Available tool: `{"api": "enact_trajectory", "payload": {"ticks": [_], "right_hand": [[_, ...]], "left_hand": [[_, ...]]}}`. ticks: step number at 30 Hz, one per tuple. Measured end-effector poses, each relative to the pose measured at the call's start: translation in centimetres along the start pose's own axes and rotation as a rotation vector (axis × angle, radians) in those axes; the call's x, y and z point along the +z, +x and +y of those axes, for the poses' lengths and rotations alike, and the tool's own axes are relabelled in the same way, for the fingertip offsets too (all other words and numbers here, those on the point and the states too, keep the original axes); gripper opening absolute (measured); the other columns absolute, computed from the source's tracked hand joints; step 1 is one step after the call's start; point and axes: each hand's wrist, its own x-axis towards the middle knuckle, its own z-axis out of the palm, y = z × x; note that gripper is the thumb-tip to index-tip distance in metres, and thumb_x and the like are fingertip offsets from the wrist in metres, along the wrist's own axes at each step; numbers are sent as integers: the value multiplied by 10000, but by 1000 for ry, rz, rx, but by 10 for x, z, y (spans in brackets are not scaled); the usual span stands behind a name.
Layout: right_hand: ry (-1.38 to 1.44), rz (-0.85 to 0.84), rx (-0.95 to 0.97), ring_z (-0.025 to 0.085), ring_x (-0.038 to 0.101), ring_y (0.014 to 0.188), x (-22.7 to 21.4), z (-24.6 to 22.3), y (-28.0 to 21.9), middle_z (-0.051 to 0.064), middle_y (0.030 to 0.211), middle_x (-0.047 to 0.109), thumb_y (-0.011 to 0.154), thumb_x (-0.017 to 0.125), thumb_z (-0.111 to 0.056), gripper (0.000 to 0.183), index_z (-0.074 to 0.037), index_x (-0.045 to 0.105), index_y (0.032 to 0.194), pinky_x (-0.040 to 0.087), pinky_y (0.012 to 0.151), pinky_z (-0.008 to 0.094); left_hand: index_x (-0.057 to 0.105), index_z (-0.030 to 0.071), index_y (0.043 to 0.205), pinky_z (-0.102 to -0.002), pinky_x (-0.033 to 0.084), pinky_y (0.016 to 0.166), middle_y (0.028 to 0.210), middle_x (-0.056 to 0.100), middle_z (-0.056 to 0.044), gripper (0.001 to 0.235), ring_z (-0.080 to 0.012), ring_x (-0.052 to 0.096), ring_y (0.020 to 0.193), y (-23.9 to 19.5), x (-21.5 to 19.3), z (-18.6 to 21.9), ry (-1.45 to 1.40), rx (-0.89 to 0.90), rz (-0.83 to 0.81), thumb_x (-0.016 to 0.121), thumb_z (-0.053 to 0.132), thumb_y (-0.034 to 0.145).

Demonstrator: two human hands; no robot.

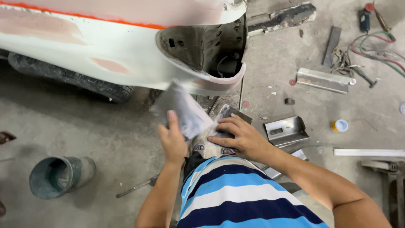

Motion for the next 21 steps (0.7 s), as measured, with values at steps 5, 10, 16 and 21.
{"api": "enact_trajectory", "payload": {"ticks": [5, 10, 16, 21], "right_hand": [[304, 150, -156, 333, 558, 1338, -15, 1, -22, 123, 1322, 586, 843, 679, 38, 488, -208, 714, 1263, 345, 1258, 558], [493, -48, -181, 330, 582, 1322, -12, -9, -26, 132, 1326, 598, 818, 655, 98, 586, -203, 711, 1318, 344, 1269, 554], [345, -172, -121, 365, 566, 1261, -27, 29, -36, 180, 1336, 573, 675, 602, 133, 790, -228, 647, 1376, 491, 1060, 418], [177, -308, -181, 317, 595, 1181, -18, 55, -45, 114, 1278, 602, 770, 651, 55, 710, -277, 645, 1398, 498, 1009, 414]], "left_hand": [[555, 41, 1282, -411, 588, 900, 1188, 675, -128, 467, -252, 681, 1047, -26, 2, -37, -456, -214, 27, 547, 403, 987], [607, 16, 1285, -427, 569, 892, 1159, 700, -169, 473, -303, 689, 1025, -65, -8, -67, -747, -633, -252, 512, 402, 1028], [583, -13, 1274, -411, 571, 969, 1208, 685, -153, 422, -266, 702, 1076, -101, -17, -51, -663, -551, 60, 541, 326, 1027], [573, 69, 1347, -407, 523, 975, 1210, 686, -74, 428, -226, 661, 1106, -121, -15, -1, -424, -344, 249, 526, 335, 1016]]}}
